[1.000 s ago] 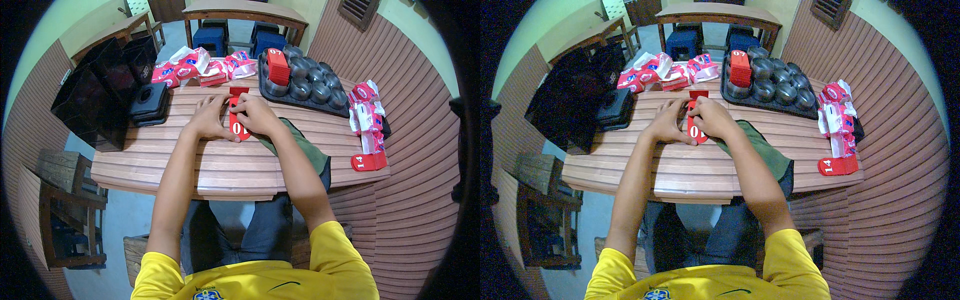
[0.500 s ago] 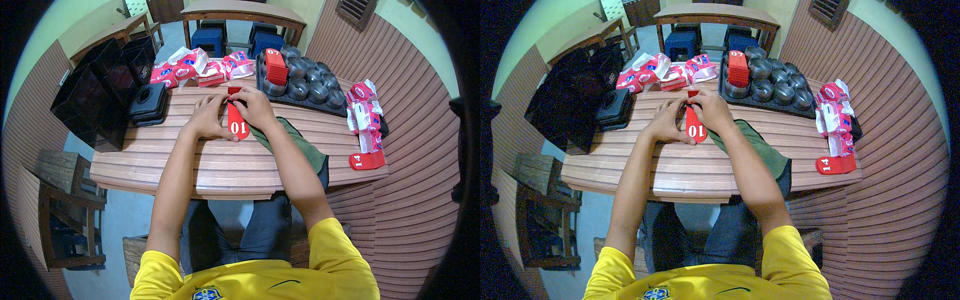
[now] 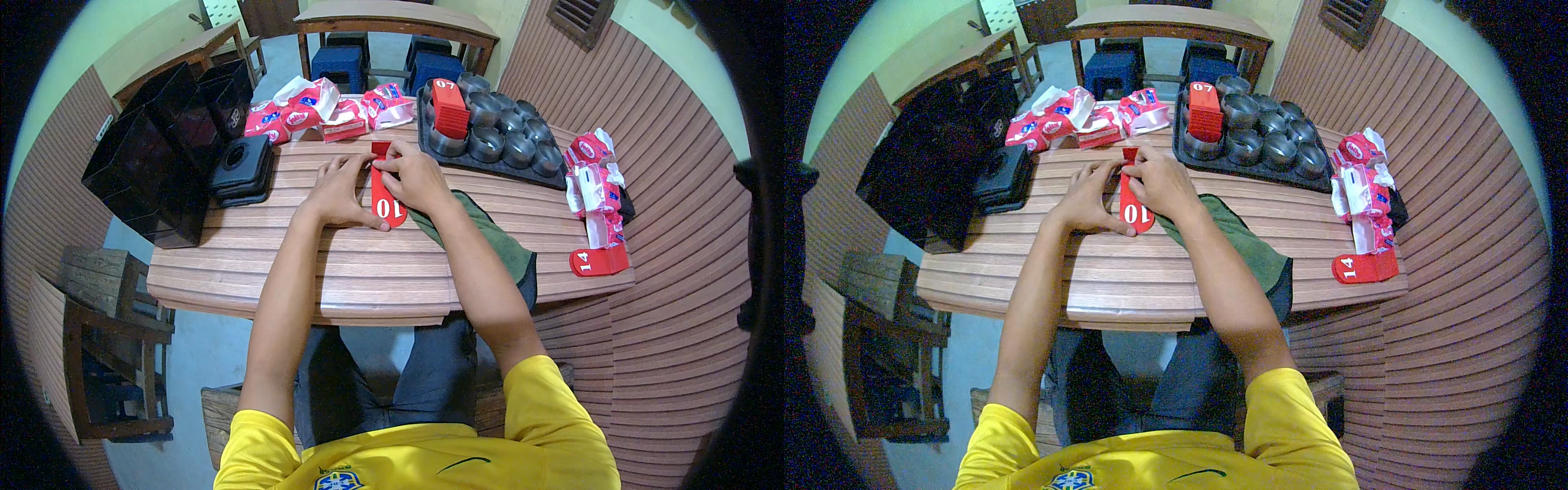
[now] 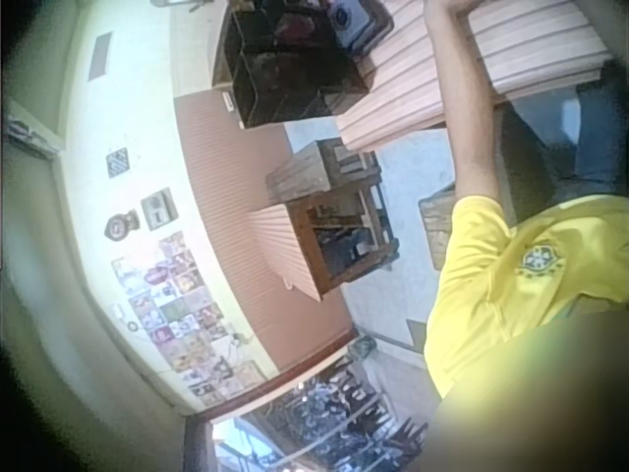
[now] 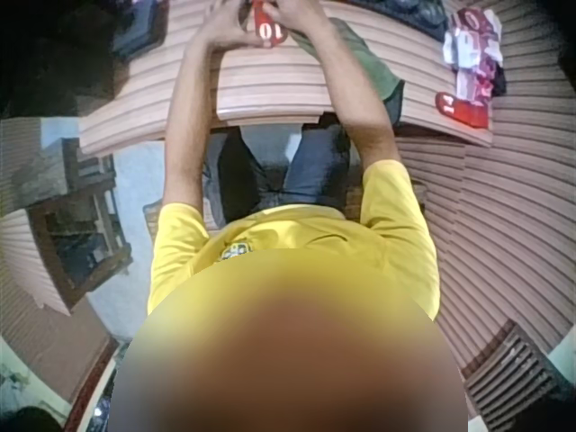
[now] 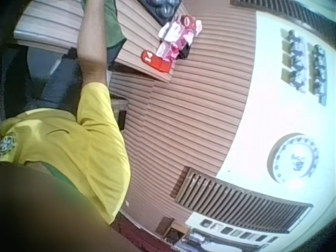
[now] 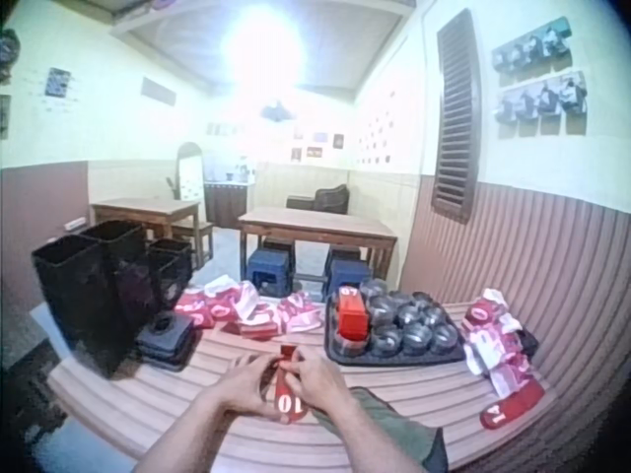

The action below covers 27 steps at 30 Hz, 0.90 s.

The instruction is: The person folds a black square object and then folds red rectangular cards into standing table tents. They place the finished tents on the table next to other similar items.

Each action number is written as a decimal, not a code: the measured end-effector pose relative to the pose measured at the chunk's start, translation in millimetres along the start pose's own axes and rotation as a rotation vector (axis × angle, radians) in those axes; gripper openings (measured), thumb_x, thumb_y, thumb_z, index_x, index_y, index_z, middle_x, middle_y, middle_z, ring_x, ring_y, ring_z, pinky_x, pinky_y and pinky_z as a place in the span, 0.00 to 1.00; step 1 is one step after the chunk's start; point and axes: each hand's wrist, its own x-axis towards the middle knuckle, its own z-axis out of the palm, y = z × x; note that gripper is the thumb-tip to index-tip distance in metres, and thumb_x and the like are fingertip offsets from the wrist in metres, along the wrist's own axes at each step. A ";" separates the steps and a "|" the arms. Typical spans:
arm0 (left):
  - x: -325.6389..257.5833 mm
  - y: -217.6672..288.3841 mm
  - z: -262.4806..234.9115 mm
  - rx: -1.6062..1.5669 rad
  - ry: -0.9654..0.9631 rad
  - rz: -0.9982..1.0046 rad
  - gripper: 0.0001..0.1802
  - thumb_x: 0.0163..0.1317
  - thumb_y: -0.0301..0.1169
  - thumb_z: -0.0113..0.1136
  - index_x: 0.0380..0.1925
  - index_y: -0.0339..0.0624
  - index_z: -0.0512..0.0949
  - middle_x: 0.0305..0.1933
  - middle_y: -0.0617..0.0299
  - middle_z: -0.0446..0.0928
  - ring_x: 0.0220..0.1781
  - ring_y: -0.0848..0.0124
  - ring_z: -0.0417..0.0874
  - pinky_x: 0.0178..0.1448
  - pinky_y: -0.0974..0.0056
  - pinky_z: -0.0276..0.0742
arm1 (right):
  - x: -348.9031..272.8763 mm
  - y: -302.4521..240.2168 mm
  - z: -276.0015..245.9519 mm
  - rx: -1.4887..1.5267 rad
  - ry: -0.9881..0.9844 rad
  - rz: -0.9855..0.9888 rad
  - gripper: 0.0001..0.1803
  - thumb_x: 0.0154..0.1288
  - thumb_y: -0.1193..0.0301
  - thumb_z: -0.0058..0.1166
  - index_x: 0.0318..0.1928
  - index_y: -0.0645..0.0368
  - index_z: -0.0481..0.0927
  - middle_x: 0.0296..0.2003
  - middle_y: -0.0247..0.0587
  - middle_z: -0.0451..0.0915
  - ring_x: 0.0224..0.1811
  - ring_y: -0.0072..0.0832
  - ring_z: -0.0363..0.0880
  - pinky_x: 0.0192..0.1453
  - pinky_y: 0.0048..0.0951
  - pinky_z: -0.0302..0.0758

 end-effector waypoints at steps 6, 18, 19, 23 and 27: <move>0.9 -3.7 0.3 0.012 -0.010 -0.012 0.79 0.24 0.68 0.89 0.81 0.49 0.66 0.79 0.45 0.73 0.84 0.42 0.64 0.88 0.39 0.52 | -3.5 2.2 -16.4 0.120 -0.280 -0.066 0.15 0.59 0.67 0.70 0.47 0.51 0.96 0.44 0.46 0.86 0.49 0.46 0.88 0.55 0.49 0.83; 0.9 -1.5 0.2 0.020 -0.005 -0.033 0.80 0.22 0.68 0.90 0.82 0.52 0.65 0.80 0.44 0.72 0.85 0.42 0.63 0.88 0.39 0.53 | 5.2 0.1 -17.6 0.128 -0.296 -0.085 0.13 0.57 0.73 0.70 0.44 0.53 0.96 0.40 0.48 0.86 0.44 0.47 0.87 0.51 0.44 0.82; 1.1 -1.5 0.1 0.024 -0.004 -0.041 0.80 0.22 0.68 0.90 0.82 0.52 0.65 0.80 0.44 0.72 0.85 0.42 0.63 0.88 0.39 0.54 | 2.4 -1.4 -21.8 0.160 -0.403 -0.096 0.13 0.56 0.73 0.70 0.43 0.53 0.96 0.40 0.49 0.87 0.44 0.47 0.87 0.51 0.44 0.82; 0.8 -1.9 1.0 0.020 0.006 0.003 0.80 0.22 0.68 0.90 0.81 0.52 0.66 0.79 0.43 0.72 0.84 0.40 0.64 0.87 0.39 0.55 | -1.9 -6.5 -24.4 0.169 -0.585 0.035 0.13 0.54 0.74 0.70 0.41 0.54 0.97 0.39 0.50 0.87 0.45 0.48 0.86 0.52 0.44 0.82; 2.2 -1.7 2.8 0.019 -0.010 -0.033 0.80 0.22 0.68 0.90 0.81 0.52 0.67 0.79 0.46 0.74 0.84 0.42 0.64 0.87 0.39 0.55 | 0.9 -3.0 -22.0 0.065 -0.250 0.075 0.11 0.56 0.74 0.71 0.41 0.54 0.96 0.40 0.51 0.87 0.47 0.49 0.86 0.53 0.46 0.81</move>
